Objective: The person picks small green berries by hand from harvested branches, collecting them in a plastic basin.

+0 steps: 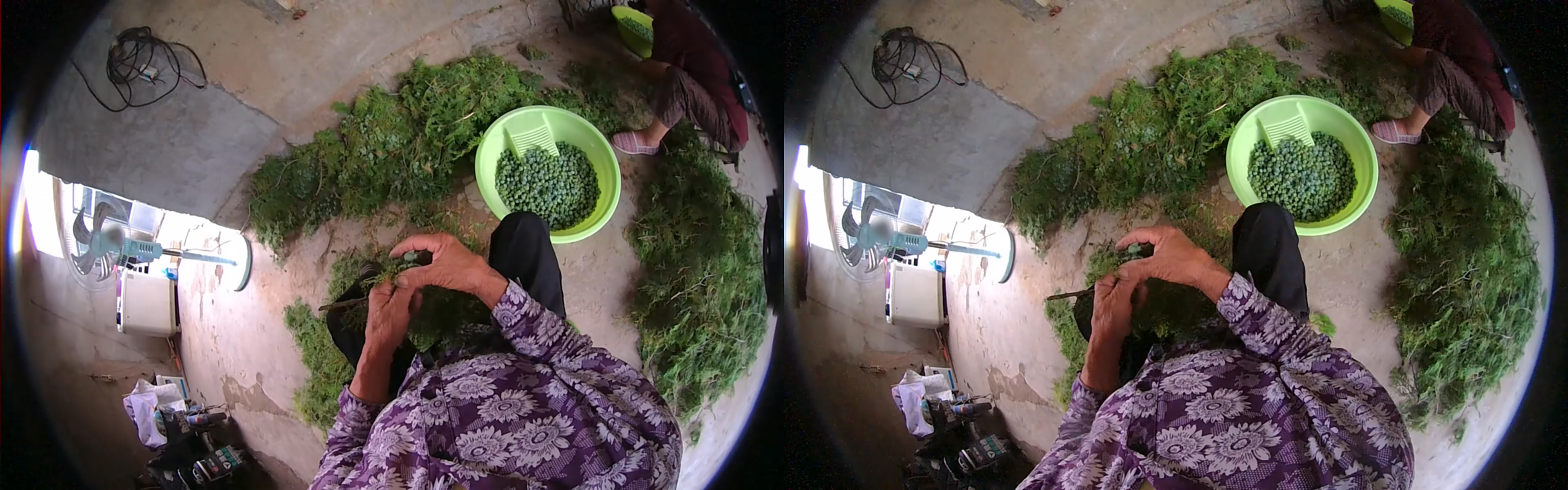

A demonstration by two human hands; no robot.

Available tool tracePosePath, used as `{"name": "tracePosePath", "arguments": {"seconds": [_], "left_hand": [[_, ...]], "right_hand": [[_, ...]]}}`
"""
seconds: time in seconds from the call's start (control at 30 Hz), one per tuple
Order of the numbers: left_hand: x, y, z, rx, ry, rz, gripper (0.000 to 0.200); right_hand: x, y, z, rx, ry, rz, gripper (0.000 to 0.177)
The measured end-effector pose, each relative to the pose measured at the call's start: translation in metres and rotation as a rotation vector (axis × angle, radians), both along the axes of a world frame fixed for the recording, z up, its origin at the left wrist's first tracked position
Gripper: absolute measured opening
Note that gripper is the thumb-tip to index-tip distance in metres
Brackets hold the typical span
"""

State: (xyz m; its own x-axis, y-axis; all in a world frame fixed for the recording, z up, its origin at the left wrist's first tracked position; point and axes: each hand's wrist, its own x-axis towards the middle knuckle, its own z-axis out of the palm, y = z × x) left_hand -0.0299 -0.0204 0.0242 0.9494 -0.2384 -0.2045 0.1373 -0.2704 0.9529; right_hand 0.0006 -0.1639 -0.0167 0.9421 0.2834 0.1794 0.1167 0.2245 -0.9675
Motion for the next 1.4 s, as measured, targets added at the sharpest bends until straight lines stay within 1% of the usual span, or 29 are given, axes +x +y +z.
{"name": "tracePosePath", "arguments": {"seconds": [0.03,0.07,0.13,0.17,0.23,0.27,0.3,0.43,0.47,0.53,0.57,0.63,0.67,0.73,0.8,0.87,0.93,0.97,1.0,1.03,1.1,1.13,1.2,1.23,1.3,1.33,1.4], "left_hand": [[0.001,0.001,0.0,0.0,0.001,0.0,0.027],[0.002,0.003,0.0,-0.005,0.032,-0.003,0.027],[0.004,0.005,0.0,-0.011,0.063,-0.005,0.027],[0.004,0.005,-0.001,-0.017,0.073,-0.014,0.026],[0.005,0.005,0.001,-0.022,0.083,-0.022,0.025],[0.004,0.005,0.006,-0.049,0.098,-0.067,0.022],[0.004,0.005,0.008,-0.076,0.115,-0.111,0.02],[0.001,0.006,0.009,-0.125,0.125,-0.12,0.019],[0.0,0.007,0.009,-0.109,0.117,-0.112,0.02],[0.0,0.008,0.009,-0.093,0.11,-0.104,0.02],[0.0,0.009,0.011,-0.115,0.109,-0.12,0.021],[0.0,0.009,0.013,-0.137,0.108,-0.135,0.022],[0.0,0.008,0.013,-0.151,0.087,-0.126,0.022],[0.0,0.008,0.016,-0.165,0.066,-0.119,0.022],[-0.001,0.008,0.019,-0.137,0.069,-0.043,0.021],[0.001,0.015,0.018,-0.156,0.067,-0.088,0.02],[0.0,0.014,0.02,-0.174,0.067,-0.133,0.023],[-0.003,0.009,0.021,-0.18,0.064,-0.069,0.018],[-0.005,0.006,0.023,-0.185,0.061,-0.004,0.018],[-0.004,0.008,0.02,-0.185,0.062,-0.004,0.018],[-0.001,0.015,0.011,-0.205,0.059,-0.074,0.017],[-0.001,0.016,0.009,-0.205,0.057,-0.074,0.017],[-0.002,0.018,0.006,-0.303,0.084,-0.041,0.018],[-0.002,0.019,0.007,-0.303,0.085,-0.04,0.018],[0.0,0.019,0.01,-0.24,0.07,-0.097,0.018],[0.0,0.018,0.01,-0.24,0.07,-0.099,0.018],[-0.001,0.016,0.009,-0.253,0.085,-0.068,0.02]], "right_hand": [[0.001,0.001,-0.001,-0.068,-0.132,-0.075,0.031],[0.001,0.001,-0.001,-0.068,-0.131,-0.075,0.031],[0.002,0.0,0.001,0.129,0.098,0.075,0.029],[0.001,-0.001,0.002,0.129,0.098,0.076,0.029],[0.0,-0.004,0.003,0.112,0.227,0.135,0.024],[0.0,-0.004,0.003,0.112,0.228,0.135,0.024],[0.0,-0.003,0.002,0.164,0.279,0.165,0.022],[-0.005,-0.003,0.001,0.316,0.423,0.216,0.016],[-0.005,-0.001,-0.002,0.316,0.424,0.215,0.016],[-0.004,0.002,-0.01,0.535,0.601,0.259,0.016],[-0.006,0.003,-0.011,0.535,0.602,0.259,0.016],[-0.008,0.002,-0.007,0.758,0.659,0.328,0.016],[-0.007,0.001,-0.008,0.757,0.658,0.328,0.016],[-0.004,-0.002,-0.011,0.916,0.683,0.421,0.018],[-0.001,-0.004,-0.015,0.936,0.676,0.427,0.019],[-0.003,-0.007,-0.013,0.953,0.67,0.433,0.019],[-0.011,-0.011,0.004,0.763,0.596,0.378,0.02],[-0.012,-0.011,0.006,0.763,0.597,0.377,0.02],[-0.012,-0.01,0.008,0.712,0.584,0.336,0.019],[-0.011,-0.01,0.009,0.661,0.57,0.295,0.019],[-0.007,-0.014,0.009,0.668,0.579,0.31,0.019],[-0.006,-0.015,0.007,0.674,0.587,0.324,0.02],[-0.006,-0.013,0.005,0.639,0.587,0.295,0.021],[-0.006,-0.013,0.004,0.605,0.587,0.265,0.021],[-0.007,-0.013,0.004,0.572,0.55,0.279,0.024],[-0.007,-0.013,0.005,0.539,0.511,0.293,0.027],[-0.007,-0.013,0.004,0.539,0.518,0.286,0.026]]}}
